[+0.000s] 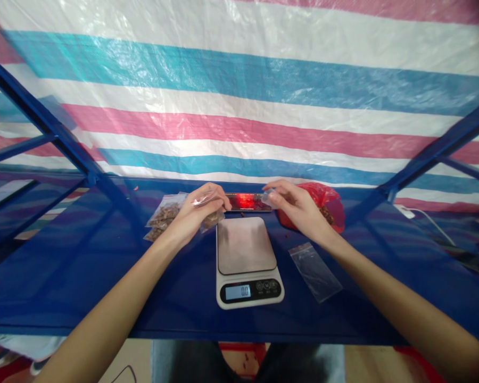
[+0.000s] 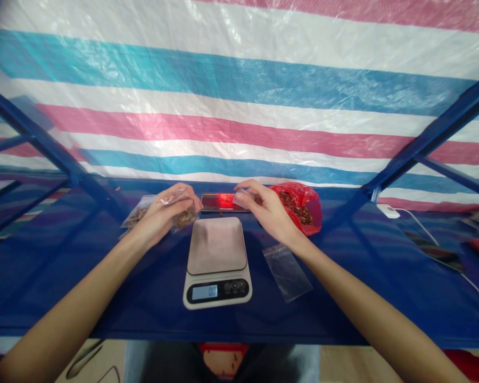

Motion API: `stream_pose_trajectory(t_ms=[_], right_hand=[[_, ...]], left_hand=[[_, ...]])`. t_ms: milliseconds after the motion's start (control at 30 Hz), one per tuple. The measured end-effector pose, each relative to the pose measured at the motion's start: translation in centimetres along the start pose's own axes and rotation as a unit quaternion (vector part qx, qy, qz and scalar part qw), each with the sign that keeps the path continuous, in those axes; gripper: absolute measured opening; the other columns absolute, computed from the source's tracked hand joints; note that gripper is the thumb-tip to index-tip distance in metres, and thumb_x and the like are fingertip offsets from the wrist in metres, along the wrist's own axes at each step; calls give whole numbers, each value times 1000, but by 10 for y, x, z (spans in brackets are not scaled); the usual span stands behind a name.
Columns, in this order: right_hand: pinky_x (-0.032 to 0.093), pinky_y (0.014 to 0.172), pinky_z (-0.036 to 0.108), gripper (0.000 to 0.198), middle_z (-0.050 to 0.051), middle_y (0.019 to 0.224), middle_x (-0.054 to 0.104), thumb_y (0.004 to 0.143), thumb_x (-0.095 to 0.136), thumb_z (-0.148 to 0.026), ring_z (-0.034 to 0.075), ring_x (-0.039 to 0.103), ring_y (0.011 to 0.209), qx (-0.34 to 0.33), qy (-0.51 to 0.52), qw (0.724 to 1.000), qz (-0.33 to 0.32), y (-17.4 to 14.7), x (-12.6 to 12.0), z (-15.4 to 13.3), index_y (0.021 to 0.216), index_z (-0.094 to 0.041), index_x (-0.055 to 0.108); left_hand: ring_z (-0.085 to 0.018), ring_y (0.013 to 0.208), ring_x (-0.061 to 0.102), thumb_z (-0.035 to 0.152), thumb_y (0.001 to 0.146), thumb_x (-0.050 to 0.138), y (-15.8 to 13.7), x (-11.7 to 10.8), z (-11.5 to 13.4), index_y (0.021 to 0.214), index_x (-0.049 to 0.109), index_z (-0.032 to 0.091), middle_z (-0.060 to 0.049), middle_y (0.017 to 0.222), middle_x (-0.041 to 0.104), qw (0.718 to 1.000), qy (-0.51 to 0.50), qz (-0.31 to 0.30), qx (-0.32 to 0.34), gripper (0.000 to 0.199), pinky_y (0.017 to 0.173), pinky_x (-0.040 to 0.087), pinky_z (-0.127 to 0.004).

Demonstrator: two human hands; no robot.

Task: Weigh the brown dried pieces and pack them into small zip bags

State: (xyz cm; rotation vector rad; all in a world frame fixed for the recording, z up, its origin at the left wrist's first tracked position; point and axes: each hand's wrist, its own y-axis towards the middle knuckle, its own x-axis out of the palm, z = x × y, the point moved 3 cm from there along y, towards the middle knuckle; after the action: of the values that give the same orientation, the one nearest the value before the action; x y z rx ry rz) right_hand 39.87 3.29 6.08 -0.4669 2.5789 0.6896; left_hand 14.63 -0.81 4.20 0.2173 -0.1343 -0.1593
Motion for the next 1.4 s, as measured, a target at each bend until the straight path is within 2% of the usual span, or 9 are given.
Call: stream_pose_trajectory(t_ms=[100, 200, 400, 500, 600, 767, 867, 967, 1400], right_hand=[[50, 72, 35, 24, 2, 86, 76, 96, 73, -43, 23, 69, 77, 58, -79, 995, -24, -23, -4, 26, 103, -24, 60], [48, 77, 36, 23, 5, 92, 75, 94, 74, -35, 25, 69, 84, 47, -204, 976, -67, -43, 0, 40, 86, -23, 56], [48, 94, 45, 21, 10, 107, 76, 97, 73, -34, 33, 65, 109, -10, -257, 961, -104, -49, 0, 38, 84, -22, 61], [47, 100, 45, 18, 11, 117, 73, 98, 71, -39, 32, 63, 115, -26, -191, 980, -49, -42, -2, 22, 94, -22, 66], [49, 90, 36, 24, 6, 102, 71, 105, 60, -44, 23, 65, 97, -14, -26, 1000, -2, -33, 7, 0, 102, -22, 67], [42, 65, 28, 42, -1, 72, 54, 103, 62, -52, 15, 51, 67, 13, 195, 979, 54, -26, 32, -21, 74, -21, 58], [37, 60, 28, 44, -3, 66, 50, 98, 69, -54, 14, 44, 62, 43, 225, 968, 106, -31, 36, -14, 71, -21, 58], [36, 62, 28, 44, -3, 65, 51, 99, 68, -53, 14, 44, 62, 78, 270, 954, 104, -40, 40, -2, 71, -20, 58], [42, 66, 27, 34, -2, 70, 56, 100, 67, -42, 14, 51, 67, 83, 329, 938, 67, -48, 47, 9, 74, -21, 62]], left_hand=[[-19, 85, 75, 31, 90, 77, 0, 1, 4, 108, 57, 22, -8, 99, 82, 997, -69, -4, -17, 28, 81, 56, -30], [-22, 88, 78, 36, 88, 81, 0, 5, 4, 96, 54, 22, -10, 103, 83, 992, -110, 0, -55, 31, 81, 60, -32], [-22, 59, 75, 49, 75, 89, 2, 15, -3, 86, 61, 17, -9, 77, 79, 991, -62, 82, -83, 44, 51, 59, -28], [-16, 40, 62, 53, 78, 86, 4, 28, -3, 92, 64, 16, -5, 69, 76, 990, -24, 106, -84, 46, 37, 48, -24], [-13, 43, 62, 48, 81, 85, 6, 53, -2, 93, 61, 19, 0, 66, 74, 996, 11, 73, -46, 40, 41, 48, -22], [-15, 63, 69, 40, 76, 90, 1, 83, -8, 91, 60, 20, 2, 72, 72, 999, 32, 7, -12, 39, 57, 54, -23], [-18, 64, 69, 52, 88, 77, -6, 81, -18, 90, 64, 20, -2, 75, 73, 999, 16, 12, -32, 35, 56, 55, -28], [-18, 62, 67, 59, 96, 65, -12, 74, -26, 83, 63, 21, -2, 72, 71, 997, 6, 71, -28, 40, 53, 52, -28], [-12, 57, 50, 52, 99, 64, -18, 71, -26, 76, 60, 21, 3, 66, 59, 991, 12, 134, 26, 39, 54, 41, -24]])
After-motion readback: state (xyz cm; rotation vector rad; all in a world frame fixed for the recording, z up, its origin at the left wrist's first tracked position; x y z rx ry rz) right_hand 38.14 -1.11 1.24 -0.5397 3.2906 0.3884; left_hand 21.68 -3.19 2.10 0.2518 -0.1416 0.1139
